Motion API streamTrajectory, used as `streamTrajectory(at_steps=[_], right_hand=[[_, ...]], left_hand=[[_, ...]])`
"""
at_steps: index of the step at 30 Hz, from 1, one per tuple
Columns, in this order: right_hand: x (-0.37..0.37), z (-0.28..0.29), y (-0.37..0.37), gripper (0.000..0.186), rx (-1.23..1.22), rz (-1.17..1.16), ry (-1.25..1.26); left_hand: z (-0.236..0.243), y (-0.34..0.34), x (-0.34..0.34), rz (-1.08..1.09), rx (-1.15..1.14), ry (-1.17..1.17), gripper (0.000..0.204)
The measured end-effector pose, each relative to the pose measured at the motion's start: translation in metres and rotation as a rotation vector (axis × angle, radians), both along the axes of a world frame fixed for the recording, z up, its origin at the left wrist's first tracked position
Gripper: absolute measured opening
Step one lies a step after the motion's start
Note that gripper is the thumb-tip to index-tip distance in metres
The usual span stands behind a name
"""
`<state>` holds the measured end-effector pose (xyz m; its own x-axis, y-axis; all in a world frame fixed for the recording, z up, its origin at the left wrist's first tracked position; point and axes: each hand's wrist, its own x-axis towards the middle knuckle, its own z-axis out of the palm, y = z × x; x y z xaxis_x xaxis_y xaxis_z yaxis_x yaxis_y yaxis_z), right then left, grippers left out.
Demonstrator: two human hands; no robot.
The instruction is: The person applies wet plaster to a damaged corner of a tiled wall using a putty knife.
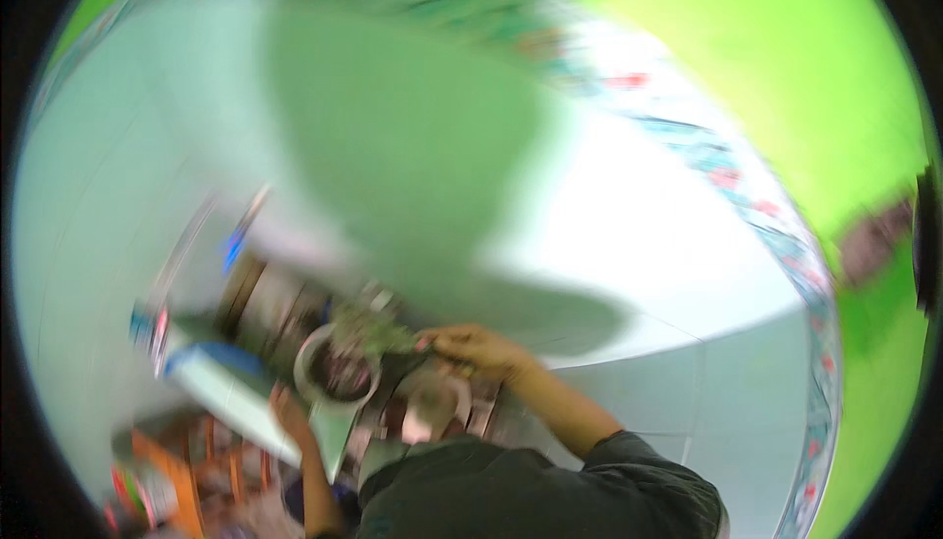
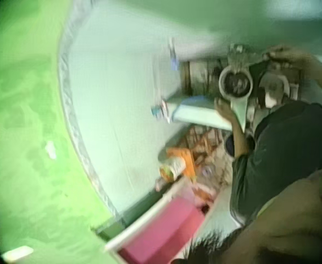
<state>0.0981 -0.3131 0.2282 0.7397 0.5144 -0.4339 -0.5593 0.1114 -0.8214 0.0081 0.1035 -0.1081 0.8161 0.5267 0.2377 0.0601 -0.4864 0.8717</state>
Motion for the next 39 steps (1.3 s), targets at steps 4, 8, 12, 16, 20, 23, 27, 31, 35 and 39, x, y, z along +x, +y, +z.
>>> streamTrajectory(at_steps=[4, 8, 12, 16, 20, 23, 27, 31, 35, 39], right_hand=[[-0.062, 0.086, -0.068, 0.037, 0.114, -0.242, -0.294], [-0.120, 0.147, -0.106, 0.038, 0.142, -0.649, -0.645], [-0.169, 0.184, -0.134, 0.040, 0.085, -1.099, -0.935], [-0.192, 0.218, -0.156, 0.042, -0.050, -1.385, -1.127], [-0.196, 0.263, -0.171, 0.042, -0.203, -1.718, -1.132], [-0.188, 0.287, -0.189, 0.040, -0.383, -1.922, -1.171], [-0.178, 0.310, -0.219, 0.038, -0.537, -1.911, -1.200], [-0.170, 0.316, -0.251, 0.038, -0.789, -1.947, -1.224], [-0.167, 0.317, -0.261, 0.036, -1.032, -1.991, -1.222], [-0.156, 0.315, -0.267, 0.037, -1.629, -1.949, -1.278]], left_hand=[[0.143, -0.071, 0.039, -0.191, -0.059, -0.095, 0.030], [0.228, -0.158, 0.068, -0.464, 0.255, -0.069, 0.040], [0.231, -0.236, 0.092, -0.862, -0.059, -0.026, 0.032], [0.229, -0.287, 0.088, -1.157, -0.282, 0.034, 0.028], [0.223, -0.313, 0.079, -1.287, -0.265, 0.122, 0.030], [0.280, -0.322, 0.058, -1.351, 0.089, 0.203, 0.039], [0.253, -0.326, 0.060, -1.421, 0.084, 0.168, 0.038], [0.262, -0.330, 0.055, -1.433, 0.041, 0.248, 0.039], [0.280, -0.333, 0.048, -1.398, 0.110, 0.312, 0.040], [0.287, -0.330, 0.050, -1.442, 0.135, 0.475, 0.042]])
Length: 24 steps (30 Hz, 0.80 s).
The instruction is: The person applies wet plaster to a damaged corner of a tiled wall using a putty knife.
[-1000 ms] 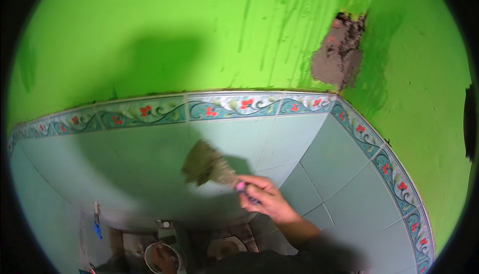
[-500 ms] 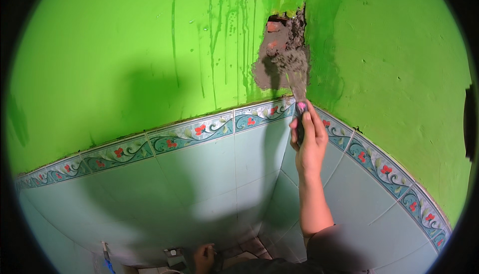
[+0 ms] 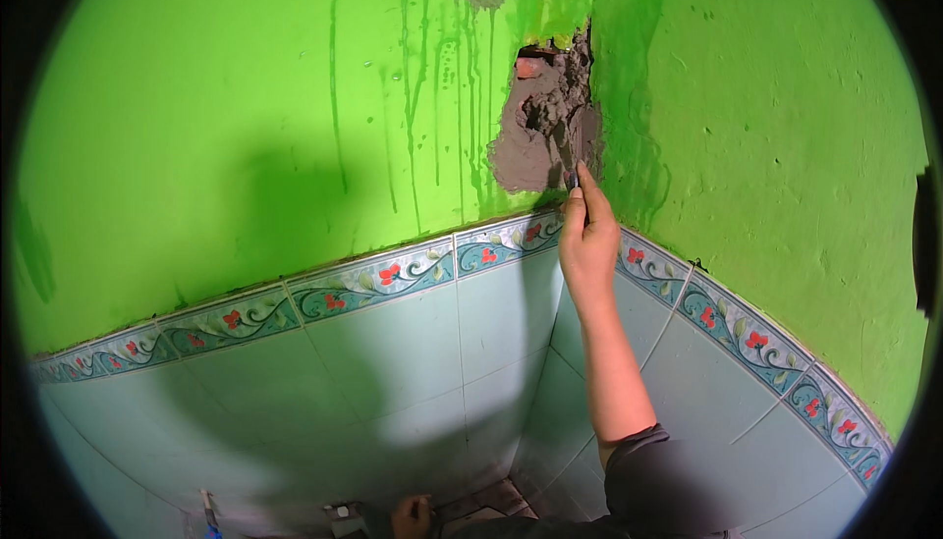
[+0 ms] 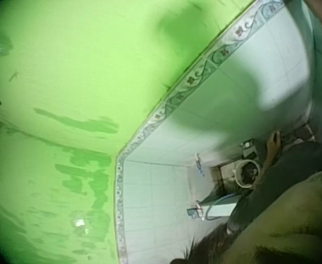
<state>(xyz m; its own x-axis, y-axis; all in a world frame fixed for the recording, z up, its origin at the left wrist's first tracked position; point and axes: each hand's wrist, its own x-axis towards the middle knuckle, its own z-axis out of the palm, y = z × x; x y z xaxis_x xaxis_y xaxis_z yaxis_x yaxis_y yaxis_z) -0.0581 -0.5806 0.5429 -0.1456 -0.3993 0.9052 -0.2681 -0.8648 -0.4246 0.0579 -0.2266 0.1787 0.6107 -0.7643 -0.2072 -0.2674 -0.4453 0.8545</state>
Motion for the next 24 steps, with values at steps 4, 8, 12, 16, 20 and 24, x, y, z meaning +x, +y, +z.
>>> streamTrajectory(at_steps=[4, 8, 12, 16, 20, 24], right_hand=[[0.004, 0.002, 0.012, 0.039, -0.009, -0.081, 0.073], [0.005, 0.001, 0.010, 0.040, -0.009, -0.100, 0.085], [0.004, -0.001, 0.006, 0.044, -0.086, -0.177, 0.114], [0.008, -0.005, 0.004, 0.047, -0.137, -0.210, 0.125], [0.006, -0.004, 0.001, 0.046, -0.158, -0.234, 0.117], [0.007, -0.004, 0.001, 0.051, -0.071, -0.219, 0.166]], left_hand=[[0.012, -0.005, -0.005, 0.036, 0.079, 0.089, 0.044], [0.011, -0.008, -0.007, 0.038, 0.068, 0.114, 0.045], [0.000, -0.011, -0.005, 0.030, 0.063, 0.111, 0.044], [-0.002, -0.011, -0.009, 0.048, 0.048, 0.076, 0.039], [-0.034, -0.012, -0.004, -0.008, -0.021, 0.056, 0.037], [-0.046, -0.012, -0.005, 0.016, -0.101, 0.098, 0.035]])
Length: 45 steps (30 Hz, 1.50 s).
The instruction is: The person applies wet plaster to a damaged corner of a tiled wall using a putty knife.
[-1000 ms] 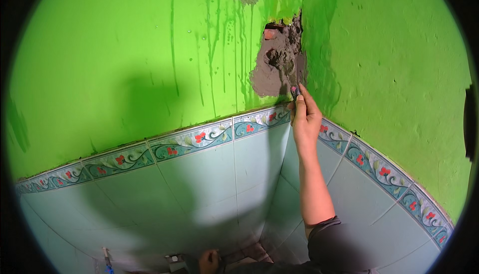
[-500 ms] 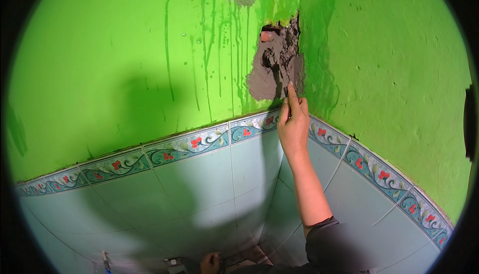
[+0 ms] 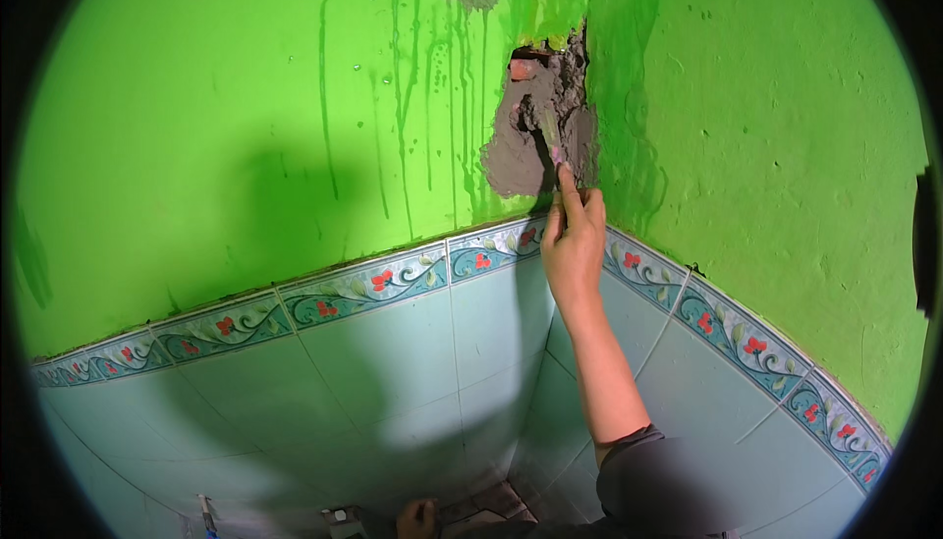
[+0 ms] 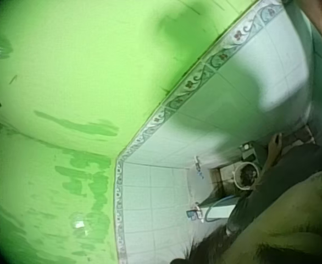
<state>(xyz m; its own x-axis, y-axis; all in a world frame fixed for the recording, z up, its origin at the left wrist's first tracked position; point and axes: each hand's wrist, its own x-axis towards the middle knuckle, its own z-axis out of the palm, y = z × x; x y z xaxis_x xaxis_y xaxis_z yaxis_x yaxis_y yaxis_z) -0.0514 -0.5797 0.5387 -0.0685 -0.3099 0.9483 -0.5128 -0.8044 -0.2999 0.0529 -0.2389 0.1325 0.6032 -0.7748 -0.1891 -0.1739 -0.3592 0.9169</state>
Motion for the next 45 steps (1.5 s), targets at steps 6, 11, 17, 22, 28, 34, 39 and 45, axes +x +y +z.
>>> streamTrajectory(at_steps=[6, 11, 17, 22, 28, 34, 39, 45], right_hand=[[-0.002, -0.006, -0.009, 0.042, 0.028, 0.088, 0.014], [-0.015, 0.002, -0.003, 0.040, 0.091, 0.161, 0.035], [-0.021, 0.002, 0.003, 0.039, 0.156, 0.182, 0.074], [-0.024, -0.001, 0.003, 0.038, 0.144, 0.177, 0.073], [-0.027, -0.005, 0.005, 0.038, 0.103, 0.105, 0.091], [-0.029, -0.006, 0.008, 0.040, 0.053, -0.043, 0.128], [-0.030, -0.006, 0.014, 0.043, 0.047, -0.073, 0.111], [-0.033, -0.006, 0.015, 0.046, 0.009, -0.083, 0.055]], left_hand=[[-0.026, -0.001, 0.003, 0.005, -0.024, -0.079, 0.029], [-0.036, -0.003, 0.003, -0.076, 0.019, -0.052, 0.031], [-0.029, -0.005, -0.002, -0.098, 0.017, -0.116, 0.037], [-0.018, -0.009, -0.005, -0.143, 0.085, -0.141, 0.036], [-0.020, -0.014, -0.010, -0.138, 0.183, -0.048, 0.033], [-0.022, -0.016, -0.015, -0.168, 0.184, -0.099, 0.035], [0.018, -0.014, -0.023, -0.193, 0.235, -0.116, 0.038], [0.029, -0.012, -0.026, -0.191, 0.281, -0.051, 0.040]])
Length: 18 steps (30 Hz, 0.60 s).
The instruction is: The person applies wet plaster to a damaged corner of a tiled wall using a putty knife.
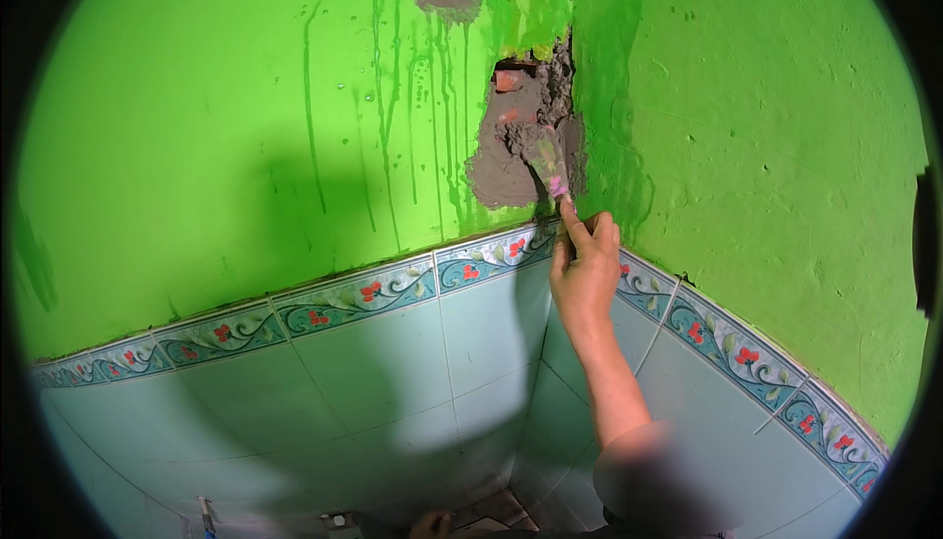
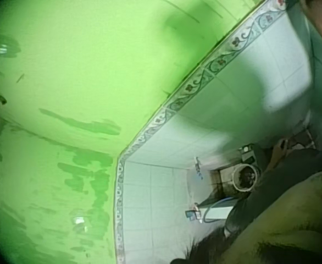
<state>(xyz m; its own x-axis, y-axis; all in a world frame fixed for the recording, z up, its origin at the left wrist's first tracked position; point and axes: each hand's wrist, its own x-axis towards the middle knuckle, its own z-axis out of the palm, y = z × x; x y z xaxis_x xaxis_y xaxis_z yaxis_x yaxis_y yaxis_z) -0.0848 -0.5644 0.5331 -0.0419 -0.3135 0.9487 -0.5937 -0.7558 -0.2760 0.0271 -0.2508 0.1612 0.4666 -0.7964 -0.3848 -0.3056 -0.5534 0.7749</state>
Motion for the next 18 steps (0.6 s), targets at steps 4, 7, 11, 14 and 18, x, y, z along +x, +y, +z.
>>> streamTrajectory(at_steps=[4, 7, 11, 14, 18], right_hand=[[-0.002, 0.000, 0.001, 0.043, -0.028, 0.016, -0.029], [-0.005, 0.005, 0.003, 0.038, -0.024, 0.084, -0.068], [-0.013, 0.017, 0.011, 0.034, 0.032, 0.081, -0.046], [-0.010, 0.020, 0.013, 0.032, 0.027, 0.103, -0.052], [-0.009, 0.014, 0.011, 0.034, 0.020, 0.100, -0.043]], left_hand=[[-0.001, 0.000, 0.000, -0.007, -0.003, -0.001, 0.040], [-0.001, -0.001, 0.000, 0.000, 0.019, 0.043, 0.040], [0.002, -0.001, -0.001, -0.008, 0.014, -0.010, 0.040], [0.009, -0.003, 0.000, -0.002, 0.054, 0.061, 0.041], [0.021, -0.005, -0.001, -0.036, 0.031, 0.003, 0.043]])
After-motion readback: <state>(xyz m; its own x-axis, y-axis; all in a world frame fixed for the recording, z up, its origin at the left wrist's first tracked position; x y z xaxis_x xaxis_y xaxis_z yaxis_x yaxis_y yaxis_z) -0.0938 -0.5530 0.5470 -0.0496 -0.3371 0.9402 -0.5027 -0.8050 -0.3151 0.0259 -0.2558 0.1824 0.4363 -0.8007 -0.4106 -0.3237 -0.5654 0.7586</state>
